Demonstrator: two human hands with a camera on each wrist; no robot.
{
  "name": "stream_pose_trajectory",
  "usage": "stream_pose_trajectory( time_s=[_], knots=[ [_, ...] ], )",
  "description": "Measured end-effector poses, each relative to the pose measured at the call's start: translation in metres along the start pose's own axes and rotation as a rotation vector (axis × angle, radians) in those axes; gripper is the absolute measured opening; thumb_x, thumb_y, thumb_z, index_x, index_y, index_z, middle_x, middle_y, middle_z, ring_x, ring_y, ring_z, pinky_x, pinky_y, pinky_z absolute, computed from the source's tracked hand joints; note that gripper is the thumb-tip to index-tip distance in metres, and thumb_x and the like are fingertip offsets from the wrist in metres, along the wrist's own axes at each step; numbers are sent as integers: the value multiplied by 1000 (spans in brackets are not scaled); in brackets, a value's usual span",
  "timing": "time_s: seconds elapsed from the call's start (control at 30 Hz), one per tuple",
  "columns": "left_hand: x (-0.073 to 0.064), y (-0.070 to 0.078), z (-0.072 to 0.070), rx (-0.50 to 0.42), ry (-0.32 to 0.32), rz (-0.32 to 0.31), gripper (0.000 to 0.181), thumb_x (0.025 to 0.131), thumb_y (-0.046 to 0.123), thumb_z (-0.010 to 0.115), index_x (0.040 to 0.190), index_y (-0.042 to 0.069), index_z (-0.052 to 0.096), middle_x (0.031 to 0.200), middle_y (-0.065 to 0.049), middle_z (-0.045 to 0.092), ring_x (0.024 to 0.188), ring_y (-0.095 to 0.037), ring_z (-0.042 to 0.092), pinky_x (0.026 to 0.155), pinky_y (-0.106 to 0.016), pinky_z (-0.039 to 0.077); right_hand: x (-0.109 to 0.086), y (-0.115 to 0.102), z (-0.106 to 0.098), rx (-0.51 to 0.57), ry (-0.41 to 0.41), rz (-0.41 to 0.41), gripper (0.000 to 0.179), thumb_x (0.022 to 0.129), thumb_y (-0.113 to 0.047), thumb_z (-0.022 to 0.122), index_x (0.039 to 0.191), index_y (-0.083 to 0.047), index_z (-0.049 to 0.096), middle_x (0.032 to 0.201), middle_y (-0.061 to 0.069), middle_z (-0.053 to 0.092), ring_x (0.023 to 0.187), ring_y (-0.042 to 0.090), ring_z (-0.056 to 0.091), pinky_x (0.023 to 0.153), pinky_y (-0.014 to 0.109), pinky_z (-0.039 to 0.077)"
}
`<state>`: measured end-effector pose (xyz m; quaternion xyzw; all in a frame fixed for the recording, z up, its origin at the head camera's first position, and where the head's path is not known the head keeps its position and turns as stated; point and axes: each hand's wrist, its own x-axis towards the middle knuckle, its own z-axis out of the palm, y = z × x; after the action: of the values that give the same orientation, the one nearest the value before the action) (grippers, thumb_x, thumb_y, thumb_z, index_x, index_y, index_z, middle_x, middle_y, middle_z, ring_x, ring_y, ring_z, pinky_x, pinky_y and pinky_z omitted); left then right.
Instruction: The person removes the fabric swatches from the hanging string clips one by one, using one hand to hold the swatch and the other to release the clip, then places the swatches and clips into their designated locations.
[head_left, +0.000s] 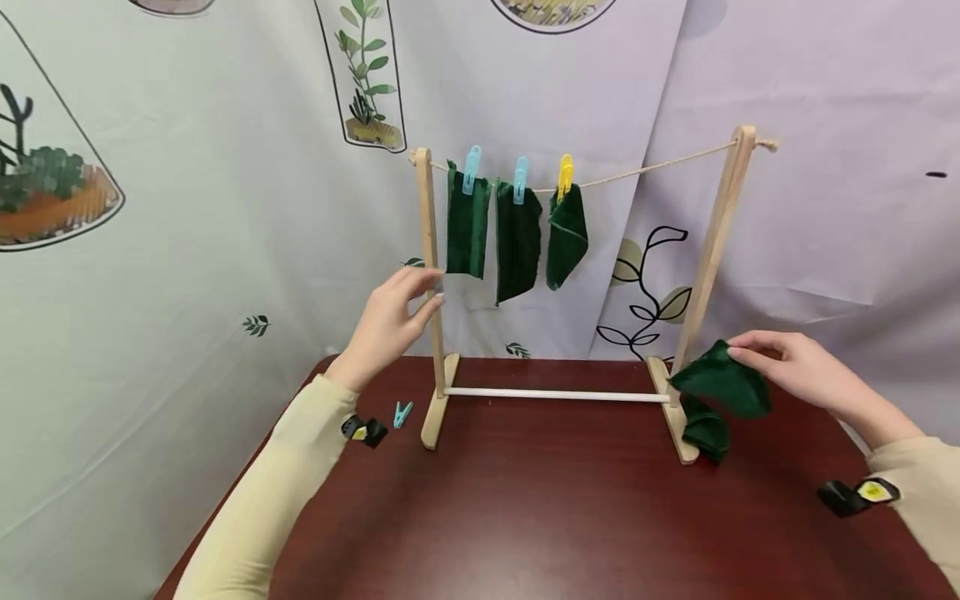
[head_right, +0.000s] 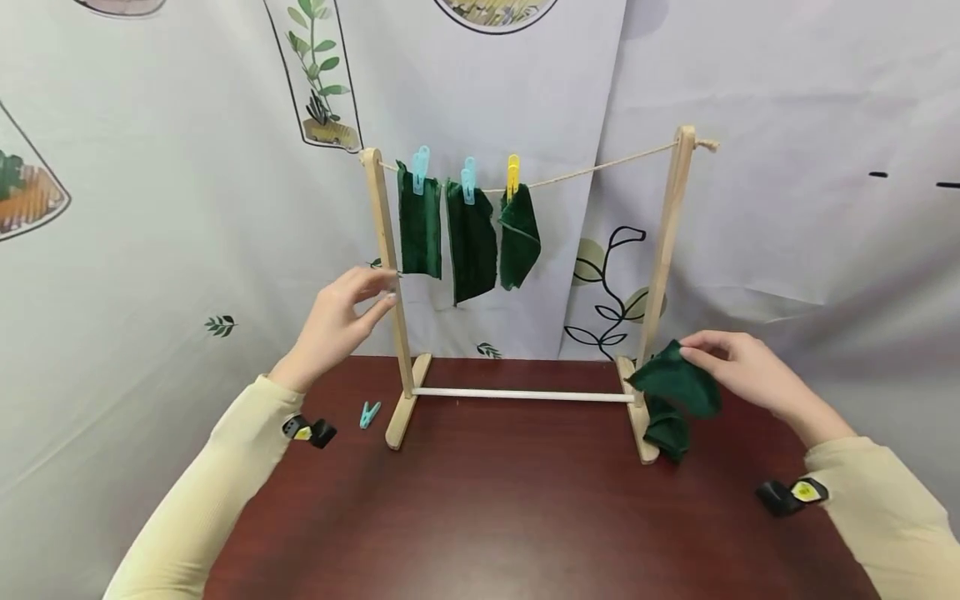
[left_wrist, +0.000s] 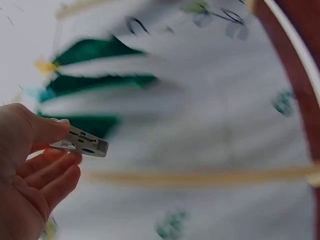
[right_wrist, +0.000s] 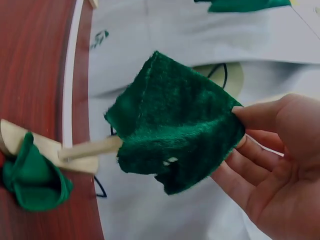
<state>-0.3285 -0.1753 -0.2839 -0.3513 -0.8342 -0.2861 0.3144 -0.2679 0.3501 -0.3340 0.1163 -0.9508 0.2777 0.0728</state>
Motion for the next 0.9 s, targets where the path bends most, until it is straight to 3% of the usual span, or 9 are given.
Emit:
stream_pose_trajectory(
  time_s=[0.1, 0.27, 0.4, 0.5, 0.67, 0.9],
  knots=[
    [-26, -24, -3, 27, -34, -131, 33, 96, 7, 69, 128, 1, 64, 115, -14, 64, 108, -30, 65, 93, -45, 53, -2, 9, -6, 1, 23, 16, 36, 104, -30, 58, 127, -3, 67, 124, 27, 64, 89, -21, 43, 70, 17, 43],
    [-60, -57, -10, -4, -54, -350, 35, 97, 9, 69, 130, 1, 62, 116, -15, 63, 108, -33, 65, 95, -48, 53, 0, 24, -12, -20, 73, 21, 37, 105, -27, 56, 128, 0, 65, 119, 29, 65, 82, -13, 51, 65, 21, 44],
    [-80, -74, -16, -20, -67, -470, 38, 98, 11, 68, 134, 1, 60, 118, -18, 62, 108, -35, 65, 95, -51, 52, 1, 39, -15, -13, 80, 49, 41, 107, -26, 51, 132, 5, 59, 126, 37, 58, 97, 27, 65, 73, 40, 50],
    [-90, -85, -19, -8, -95, -536, 40, 100, 14, 65, 136, 1, 58, 122, -20, 60, 108, -37, 64, 93, -52, 52, 1, 49, -15, -8, 92, 97, 46, 109, -28, 44, 136, 9, 53, 131, 42, 50, 110, 56, 52, 76, 58, 48],
    [-103, -100, -18, 44, -127, -621, 42, 101, 22, 63, 137, -1, 58, 122, -22, 60, 107, -38, 64, 87, -53, 53, 0, 65, -14, 10, 116, 168, 52, 111, -31, 36, 140, 11, 45, 133, 45, 42, 113, 60, 45, 79, 66, 42],
    [-118, -117, -11, 60, -141, -692, 45, 102, 24, 61, 137, -3, 57, 126, -25, 58, 111, -41, 61, 88, -55, 52, 4, 81, -2, 43, 184, 209, 53, 110, -33, 36, 140, 9, 47, 129, 44, 47, 112, 57, 47, 79, 62, 42]
  ],
)
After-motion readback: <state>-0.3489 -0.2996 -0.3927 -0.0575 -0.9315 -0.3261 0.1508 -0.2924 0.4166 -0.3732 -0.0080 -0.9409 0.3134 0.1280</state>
